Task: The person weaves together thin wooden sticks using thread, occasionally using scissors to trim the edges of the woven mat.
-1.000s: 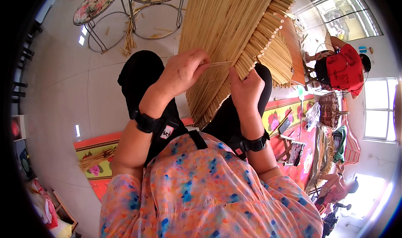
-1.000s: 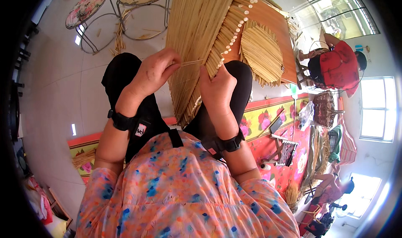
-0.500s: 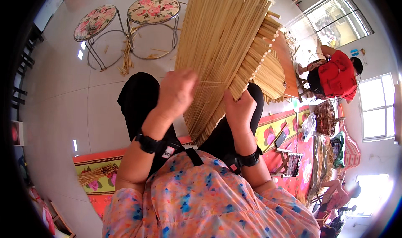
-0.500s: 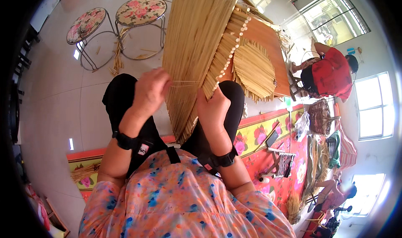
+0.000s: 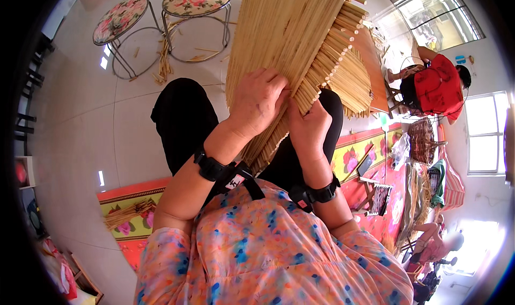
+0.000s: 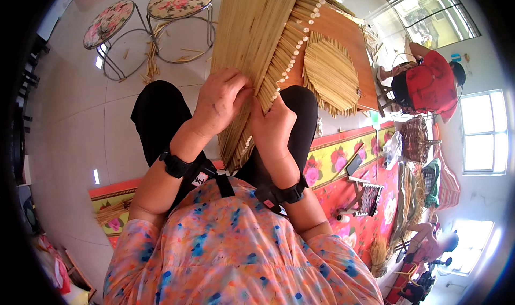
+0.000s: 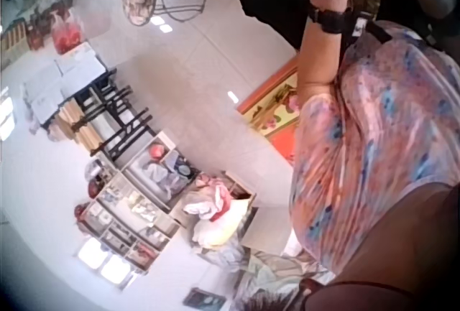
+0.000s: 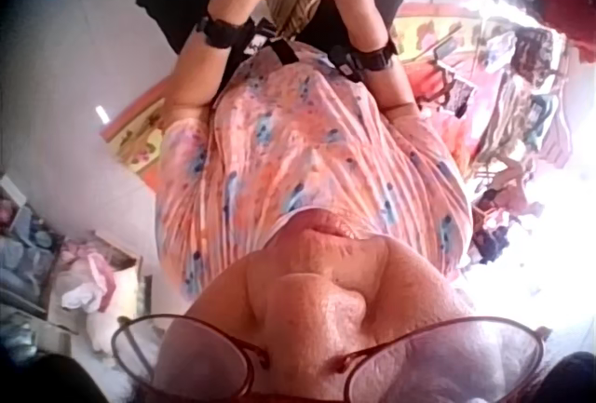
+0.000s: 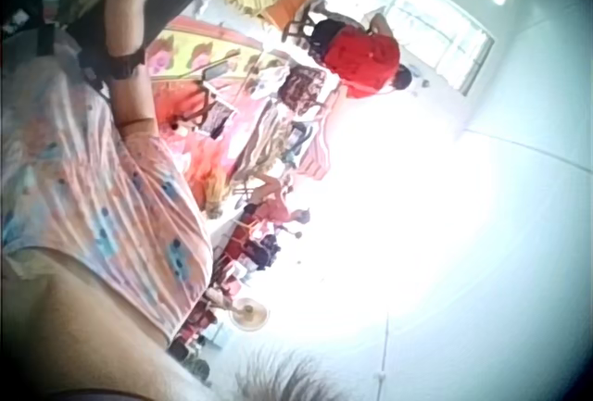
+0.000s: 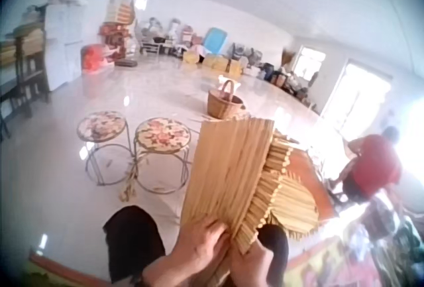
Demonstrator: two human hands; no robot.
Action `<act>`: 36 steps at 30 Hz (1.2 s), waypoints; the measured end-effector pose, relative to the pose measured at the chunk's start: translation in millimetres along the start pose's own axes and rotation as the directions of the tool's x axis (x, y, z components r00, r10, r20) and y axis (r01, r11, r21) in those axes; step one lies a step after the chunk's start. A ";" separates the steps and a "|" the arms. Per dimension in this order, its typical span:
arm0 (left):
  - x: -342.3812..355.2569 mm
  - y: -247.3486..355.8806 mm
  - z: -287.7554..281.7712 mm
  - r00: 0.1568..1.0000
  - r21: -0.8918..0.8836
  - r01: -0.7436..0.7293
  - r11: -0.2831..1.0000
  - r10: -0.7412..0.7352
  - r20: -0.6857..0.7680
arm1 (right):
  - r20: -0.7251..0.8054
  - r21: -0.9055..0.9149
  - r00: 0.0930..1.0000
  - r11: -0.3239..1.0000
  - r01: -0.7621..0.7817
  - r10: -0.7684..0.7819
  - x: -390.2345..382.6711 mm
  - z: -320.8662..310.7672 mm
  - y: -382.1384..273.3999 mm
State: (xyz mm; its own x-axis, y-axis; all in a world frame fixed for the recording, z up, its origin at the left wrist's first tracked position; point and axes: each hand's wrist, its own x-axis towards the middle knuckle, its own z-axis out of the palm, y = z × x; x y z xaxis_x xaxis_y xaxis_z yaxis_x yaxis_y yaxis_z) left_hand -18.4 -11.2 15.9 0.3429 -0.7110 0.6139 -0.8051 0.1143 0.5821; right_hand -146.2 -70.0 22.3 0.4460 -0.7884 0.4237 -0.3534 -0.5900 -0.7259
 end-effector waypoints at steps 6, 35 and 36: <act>-16.2 -24.0 -32.5 0.998 0.445 -0.010 0.896 0.034 -0.046 | 0.001 -0.012 0.998 0.997 -0.071 0.071 4.8 -3.7 6.0; -16.0 -49.9 -72.0 0.980 0.595 0.175 0.785 -0.079 -0.184 | 0.072 0.047 0.991 0.992 -0.114 0.110 2.3 3.1 -1.3; -15.0 -40.8 -60.6 0.986 0.483 0.139 0.865 -0.076 -0.149 | 0.065 0.054 0.994 0.994 -0.095 0.091 2.1 3.5 -2.1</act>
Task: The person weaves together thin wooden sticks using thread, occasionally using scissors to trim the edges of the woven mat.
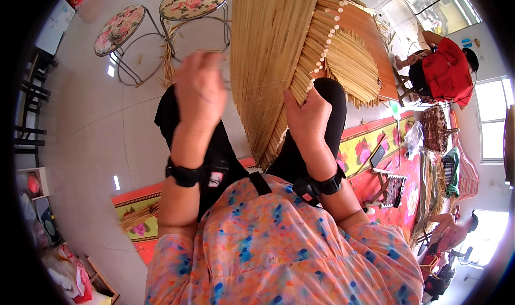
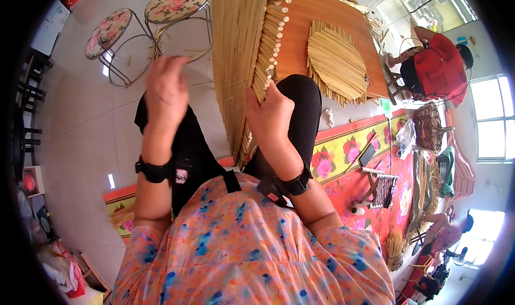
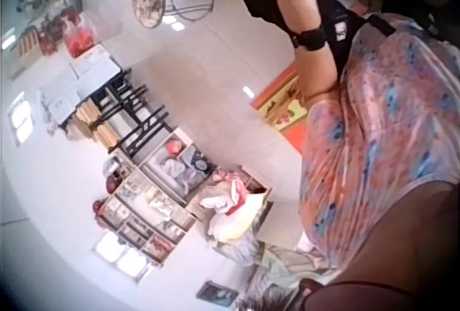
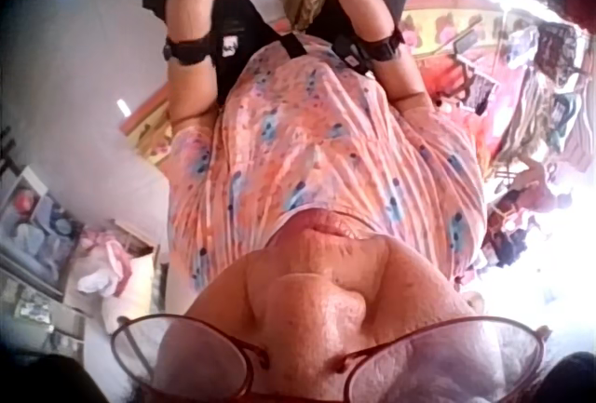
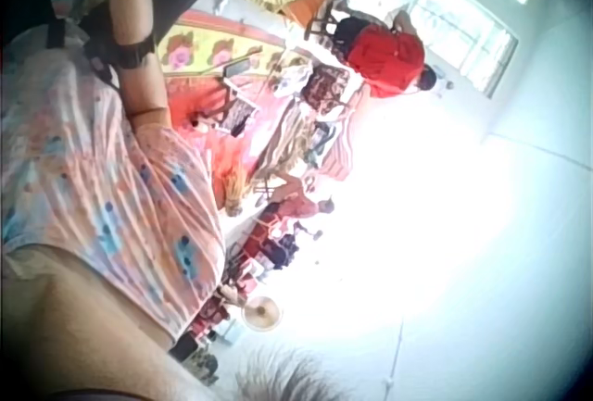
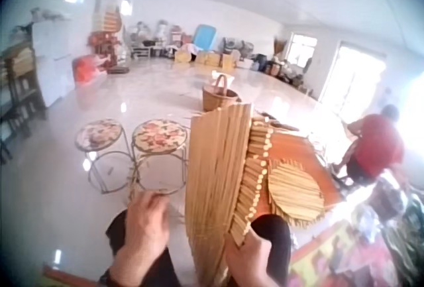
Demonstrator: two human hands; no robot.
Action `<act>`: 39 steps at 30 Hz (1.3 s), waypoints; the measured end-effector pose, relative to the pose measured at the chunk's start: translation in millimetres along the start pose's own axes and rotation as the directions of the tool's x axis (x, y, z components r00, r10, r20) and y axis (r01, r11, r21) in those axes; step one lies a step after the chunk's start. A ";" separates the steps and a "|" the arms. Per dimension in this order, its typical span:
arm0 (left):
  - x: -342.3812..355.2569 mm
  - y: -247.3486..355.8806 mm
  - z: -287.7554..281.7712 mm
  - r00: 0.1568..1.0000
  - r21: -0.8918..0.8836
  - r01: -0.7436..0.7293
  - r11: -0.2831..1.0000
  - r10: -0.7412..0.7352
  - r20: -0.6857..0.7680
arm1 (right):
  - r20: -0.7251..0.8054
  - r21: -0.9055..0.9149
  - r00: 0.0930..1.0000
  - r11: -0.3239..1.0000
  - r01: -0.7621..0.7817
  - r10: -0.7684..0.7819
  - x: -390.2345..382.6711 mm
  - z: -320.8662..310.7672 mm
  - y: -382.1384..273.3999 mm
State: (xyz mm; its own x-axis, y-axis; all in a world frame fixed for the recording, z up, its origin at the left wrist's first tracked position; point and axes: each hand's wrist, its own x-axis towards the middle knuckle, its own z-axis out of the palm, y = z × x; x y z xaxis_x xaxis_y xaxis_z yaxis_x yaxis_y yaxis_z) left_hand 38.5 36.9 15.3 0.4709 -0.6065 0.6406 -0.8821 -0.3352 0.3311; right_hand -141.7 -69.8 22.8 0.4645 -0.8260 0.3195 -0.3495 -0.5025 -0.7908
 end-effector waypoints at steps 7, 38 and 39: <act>1.2 65.1 23.5 0.984 -0.393 -0.048 0.918 0.112 0.139 | -0.020 -0.001 0.995 0.995 0.099 -0.099 -4.8 1.8 -1.1; 4.3 9.4 -51.1 0.959 -0.269 0.191 0.944 -0.121 0.256 | -0.084 0.191 0.996 0.981 0.044 -0.028 -11.0 4.8 10.0; 7.7 28.3 -35.2 0.940 -0.356 0.207 0.912 -0.084 0.332 | -0.088 0.193 0.996 0.980 0.046 -0.029 -10.5 4.7 10.4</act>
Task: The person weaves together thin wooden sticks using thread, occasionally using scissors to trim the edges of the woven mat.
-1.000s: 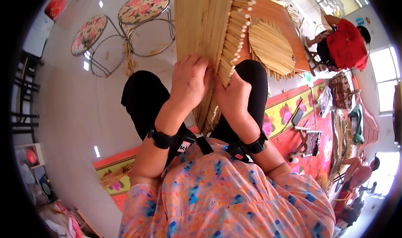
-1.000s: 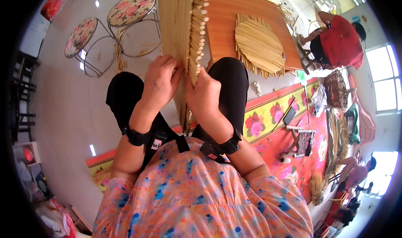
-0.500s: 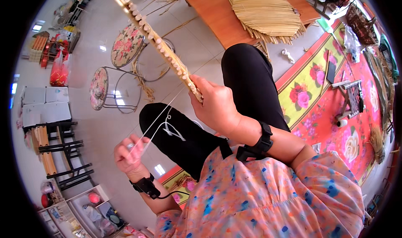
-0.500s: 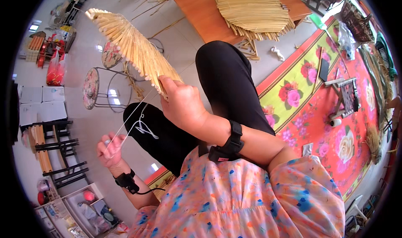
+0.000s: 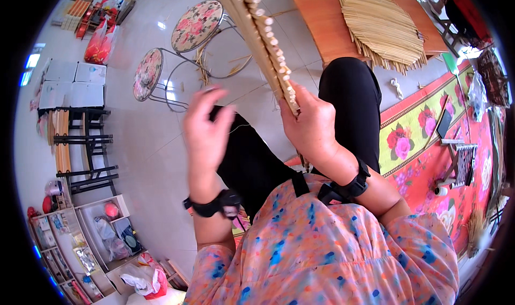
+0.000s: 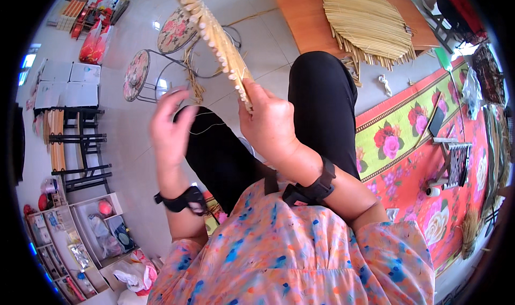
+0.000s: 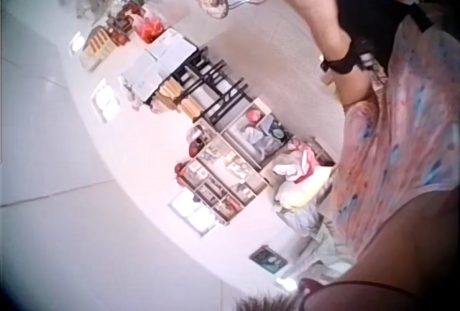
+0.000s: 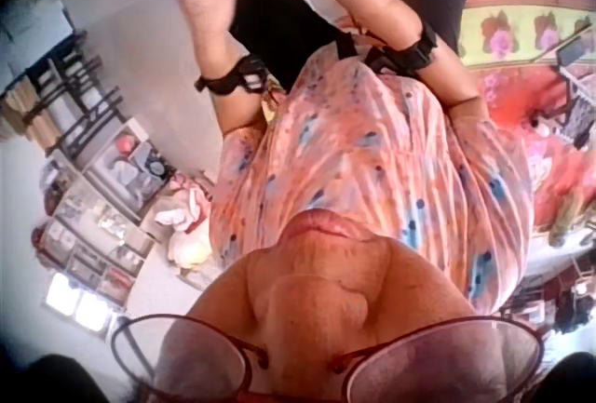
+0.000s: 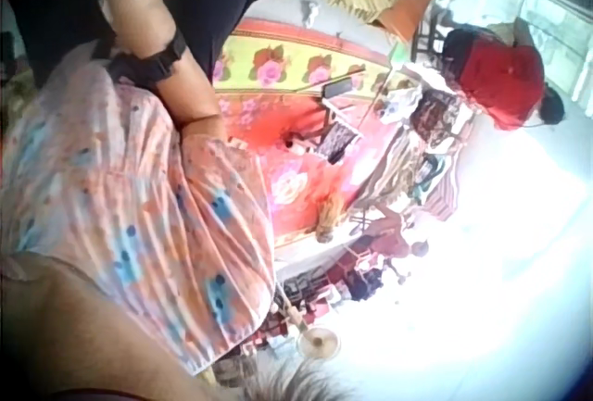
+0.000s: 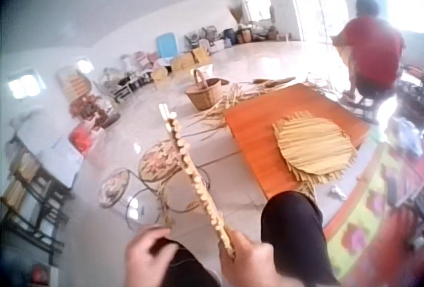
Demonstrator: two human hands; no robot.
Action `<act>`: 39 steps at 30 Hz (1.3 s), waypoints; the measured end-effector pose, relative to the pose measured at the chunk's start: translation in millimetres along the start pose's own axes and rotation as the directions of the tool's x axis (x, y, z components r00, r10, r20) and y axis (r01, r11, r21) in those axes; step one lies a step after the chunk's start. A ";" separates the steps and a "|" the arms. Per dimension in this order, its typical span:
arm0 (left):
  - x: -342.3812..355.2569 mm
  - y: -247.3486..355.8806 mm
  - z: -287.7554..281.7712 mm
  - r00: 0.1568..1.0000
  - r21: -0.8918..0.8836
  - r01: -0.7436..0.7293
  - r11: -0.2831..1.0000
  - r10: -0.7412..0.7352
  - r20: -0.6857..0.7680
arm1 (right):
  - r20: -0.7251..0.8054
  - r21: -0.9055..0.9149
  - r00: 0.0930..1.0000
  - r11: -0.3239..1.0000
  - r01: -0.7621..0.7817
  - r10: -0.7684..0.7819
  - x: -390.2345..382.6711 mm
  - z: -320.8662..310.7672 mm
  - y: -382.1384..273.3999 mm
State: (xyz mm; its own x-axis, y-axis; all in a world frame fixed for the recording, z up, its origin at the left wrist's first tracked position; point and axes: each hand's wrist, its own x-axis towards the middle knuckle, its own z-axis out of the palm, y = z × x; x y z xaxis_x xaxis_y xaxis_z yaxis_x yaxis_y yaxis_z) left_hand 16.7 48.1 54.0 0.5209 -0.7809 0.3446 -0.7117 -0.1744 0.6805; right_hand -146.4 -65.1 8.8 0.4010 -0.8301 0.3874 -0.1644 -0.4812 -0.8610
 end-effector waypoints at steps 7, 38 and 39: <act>15.4 42.5 59.9 0.984 0.099 -0.179 0.979 0.177 0.037 | -0.009 -0.013 1.000 1.000 0.009 -0.009 -0.3 1.4 -3.7; -37.9 -29.6 34.3 0.978 -0.126 0.028 0.992 -0.001 0.209 | 0.036 -0.256 0.999 0.967 -0.012 0.022 37.8 -18.2 15.5; -40.8 -33.4 48.1 0.972 -0.125 0.007 0.992 0.023 0.232 | 0.033 -0.275 0.999 0.961 0.024 -0.015 39.4 -17.7 16.1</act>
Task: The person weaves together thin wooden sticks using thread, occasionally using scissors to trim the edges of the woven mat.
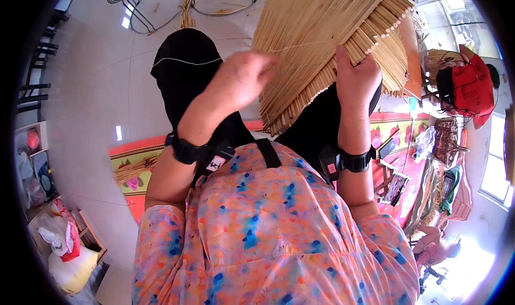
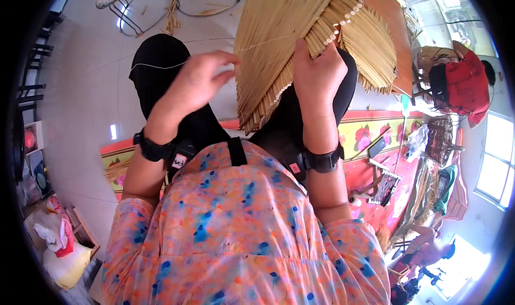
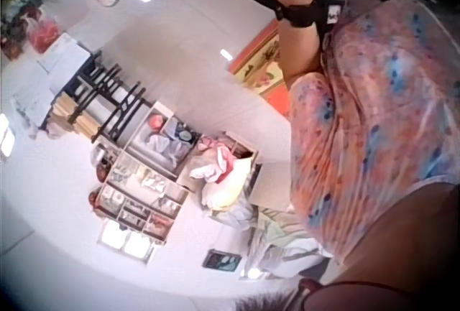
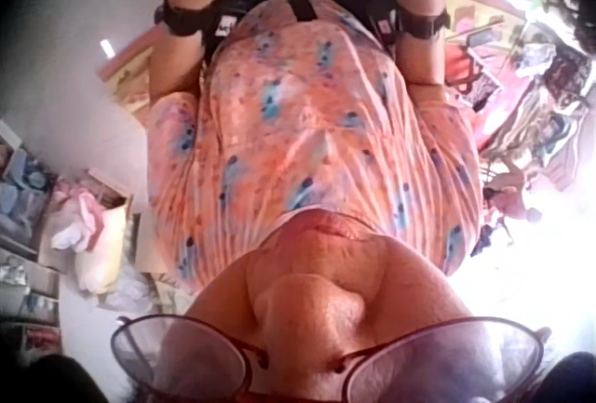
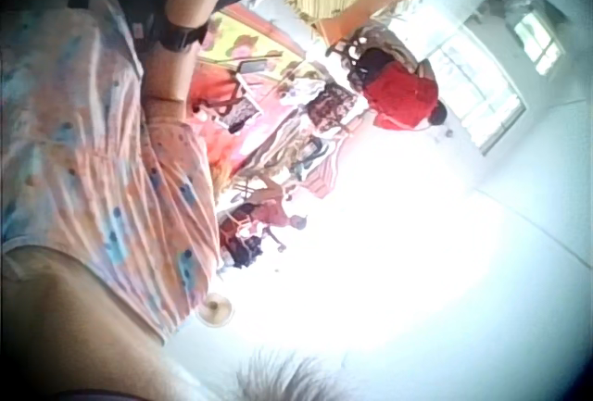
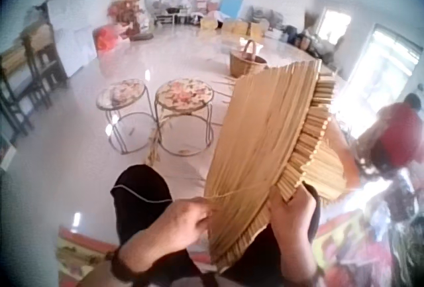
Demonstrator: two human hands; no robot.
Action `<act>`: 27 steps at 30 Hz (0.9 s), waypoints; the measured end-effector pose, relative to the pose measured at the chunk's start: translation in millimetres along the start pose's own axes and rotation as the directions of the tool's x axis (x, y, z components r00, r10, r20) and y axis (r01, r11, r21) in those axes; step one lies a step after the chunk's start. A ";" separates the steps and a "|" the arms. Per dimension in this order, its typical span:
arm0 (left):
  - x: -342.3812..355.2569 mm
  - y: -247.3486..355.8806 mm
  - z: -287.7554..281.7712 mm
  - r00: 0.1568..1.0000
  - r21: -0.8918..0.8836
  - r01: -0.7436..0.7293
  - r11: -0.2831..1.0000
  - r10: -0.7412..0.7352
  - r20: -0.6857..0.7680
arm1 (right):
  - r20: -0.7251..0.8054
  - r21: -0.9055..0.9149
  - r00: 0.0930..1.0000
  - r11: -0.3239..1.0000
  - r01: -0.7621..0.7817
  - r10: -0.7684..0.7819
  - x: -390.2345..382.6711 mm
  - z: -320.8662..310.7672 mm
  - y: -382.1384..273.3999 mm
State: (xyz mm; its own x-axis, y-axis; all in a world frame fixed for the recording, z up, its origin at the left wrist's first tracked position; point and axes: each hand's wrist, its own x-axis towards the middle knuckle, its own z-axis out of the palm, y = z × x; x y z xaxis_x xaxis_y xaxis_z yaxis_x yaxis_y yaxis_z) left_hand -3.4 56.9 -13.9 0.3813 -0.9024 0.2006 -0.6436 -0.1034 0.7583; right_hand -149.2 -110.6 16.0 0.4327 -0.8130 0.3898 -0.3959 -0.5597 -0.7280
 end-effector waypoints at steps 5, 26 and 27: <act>-0.7 -21.9 56.1 1.000 -0.034 0.015 0.999 -0.014 0.020 | 0.007 -0.020 1.000 0.999 -0.025 0.025 9.0 2.1 2.2; -26.8 -61.2 59.2 0.956 -0.131 0.292 0.947 -0.287 0.054 | -0.039 -0.025 0.999 1.000 -0.001 0.000 37.8 15.1 9.9; -26.0 -58.5 54.2 0.958 -0.134 0.287 0.949 -0.282 0.050 | -0.044 -0.005 0.999 1.000 0.003 -0.003 42.7 16.7 11.1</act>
State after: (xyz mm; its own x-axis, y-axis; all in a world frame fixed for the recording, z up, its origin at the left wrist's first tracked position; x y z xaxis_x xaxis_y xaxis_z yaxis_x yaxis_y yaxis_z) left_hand -11.6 63.7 -97.1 0.5142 -0.8561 -0.0527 -0.4126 -0.3008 0.8598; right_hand -121.5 -148.9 15.2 0.3976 -0.8175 0.4167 -0.3988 -0.5629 -0.7239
